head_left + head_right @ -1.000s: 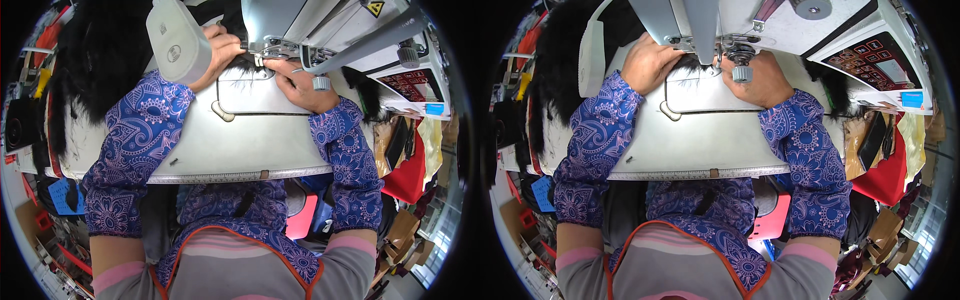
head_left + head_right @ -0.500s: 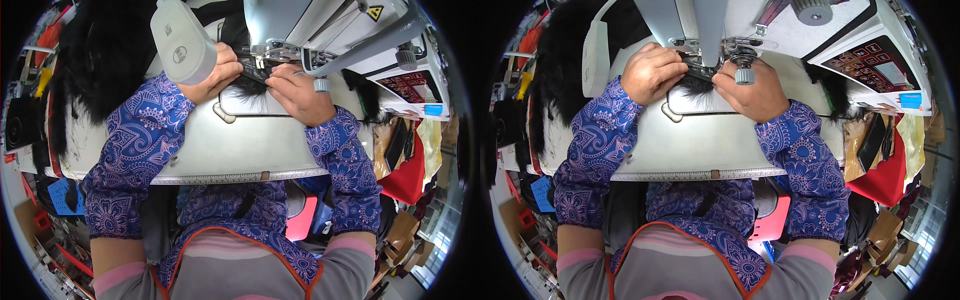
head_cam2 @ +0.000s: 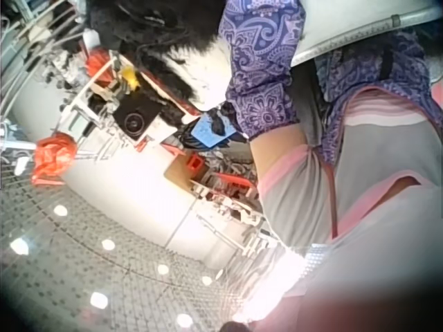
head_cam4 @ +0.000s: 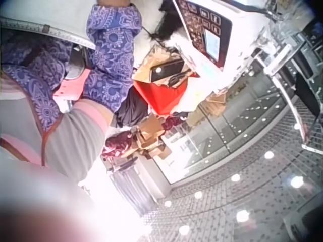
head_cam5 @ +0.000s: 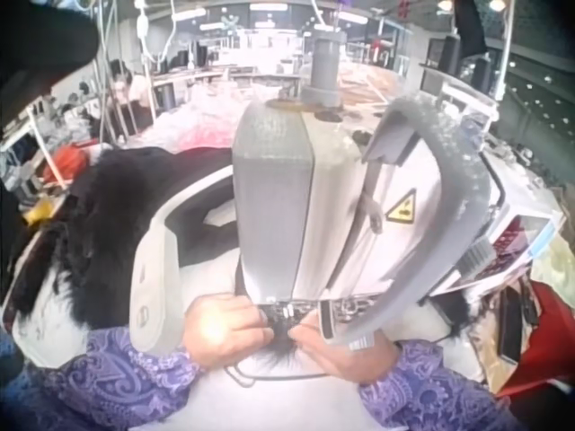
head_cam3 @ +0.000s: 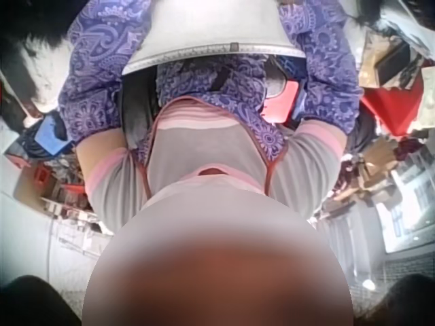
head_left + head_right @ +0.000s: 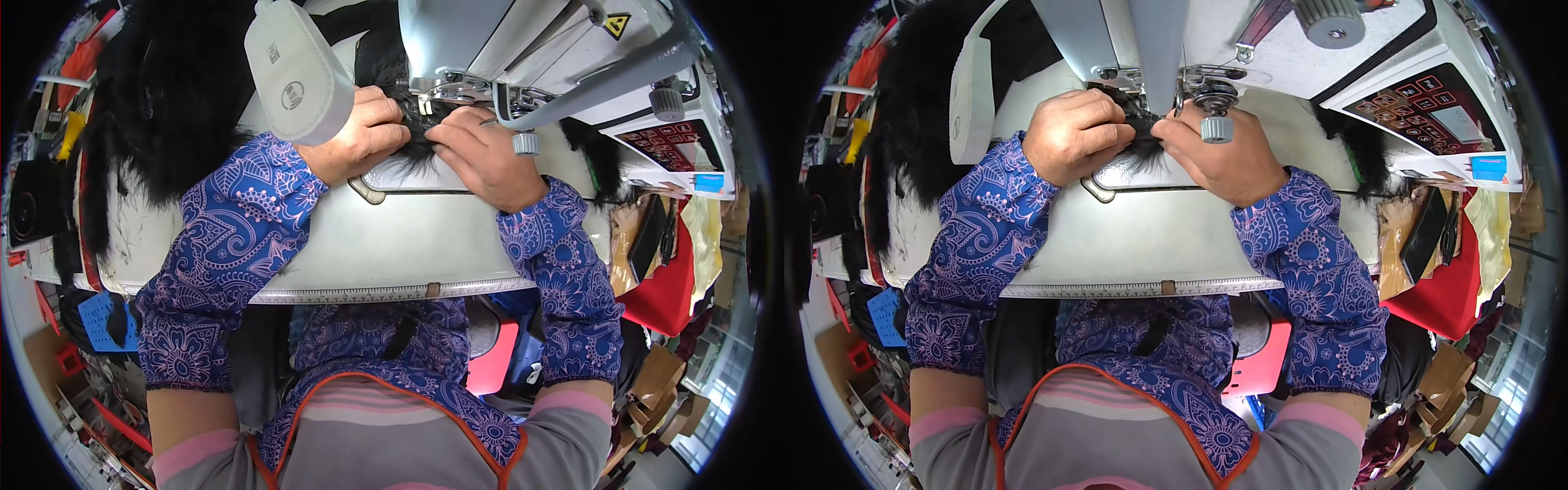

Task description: Sewing black fur trim onto fabric using a sewing machine and trimming with scissors.

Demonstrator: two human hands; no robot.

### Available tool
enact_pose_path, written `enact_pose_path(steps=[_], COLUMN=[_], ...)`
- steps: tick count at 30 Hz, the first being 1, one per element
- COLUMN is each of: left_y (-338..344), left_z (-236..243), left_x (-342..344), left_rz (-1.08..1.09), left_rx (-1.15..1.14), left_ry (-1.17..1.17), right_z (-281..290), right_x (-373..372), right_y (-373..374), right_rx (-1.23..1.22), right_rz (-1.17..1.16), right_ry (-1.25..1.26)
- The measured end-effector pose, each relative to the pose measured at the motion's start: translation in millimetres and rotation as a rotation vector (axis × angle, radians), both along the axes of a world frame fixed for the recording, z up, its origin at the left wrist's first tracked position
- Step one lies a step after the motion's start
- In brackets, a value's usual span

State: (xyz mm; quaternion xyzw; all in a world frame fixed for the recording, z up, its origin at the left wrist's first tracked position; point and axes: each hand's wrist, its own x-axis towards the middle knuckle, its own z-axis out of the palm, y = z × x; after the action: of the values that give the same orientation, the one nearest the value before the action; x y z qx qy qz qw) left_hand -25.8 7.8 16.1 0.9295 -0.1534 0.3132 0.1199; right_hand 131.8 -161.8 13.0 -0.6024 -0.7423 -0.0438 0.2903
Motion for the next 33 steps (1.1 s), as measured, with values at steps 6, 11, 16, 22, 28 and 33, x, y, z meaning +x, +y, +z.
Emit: enact_pose_path(steps=[6, 11, 16, 22, 28, 33], left_y=[0.6, 2.9, 4.8, -0.3, 4.2, 0.2], left_z=[1.3, 2.7, -0.3, 2.2, 5.9, 3.4], left_x=[1.8, -3.9, -6.6, -10.4, -21.7, -16.6], left_rz=[-0.09, -0.08, -0.056, 0.025, 0.146, 0.104], left_rx=[0.015, 0.026, 0.086, 0.181, 0.263, 0.191], left_ry=[-0.048, 0.034, 0.061, 0.066, 0.042, 0.024], right_z=[5.0, 7.0, 8.6, 7.4, 4.2, 6.4], right_x=[-3.2, -5.0, -6.4, -7.0, -4.3, -8.9], right_y=[3.2, -1.6, -3.1, -5.1, -9.9, -7.3], right_rx=[0.056, 0.033, -0.005, -0.051, -0.047, -0.026], right_rz=[0.028, 0.041, 0.034, 0.047, -0.01, -0.066], right_ry=[-0.097, -0.134, -0.15, -0.15, -0.094, -0.038])
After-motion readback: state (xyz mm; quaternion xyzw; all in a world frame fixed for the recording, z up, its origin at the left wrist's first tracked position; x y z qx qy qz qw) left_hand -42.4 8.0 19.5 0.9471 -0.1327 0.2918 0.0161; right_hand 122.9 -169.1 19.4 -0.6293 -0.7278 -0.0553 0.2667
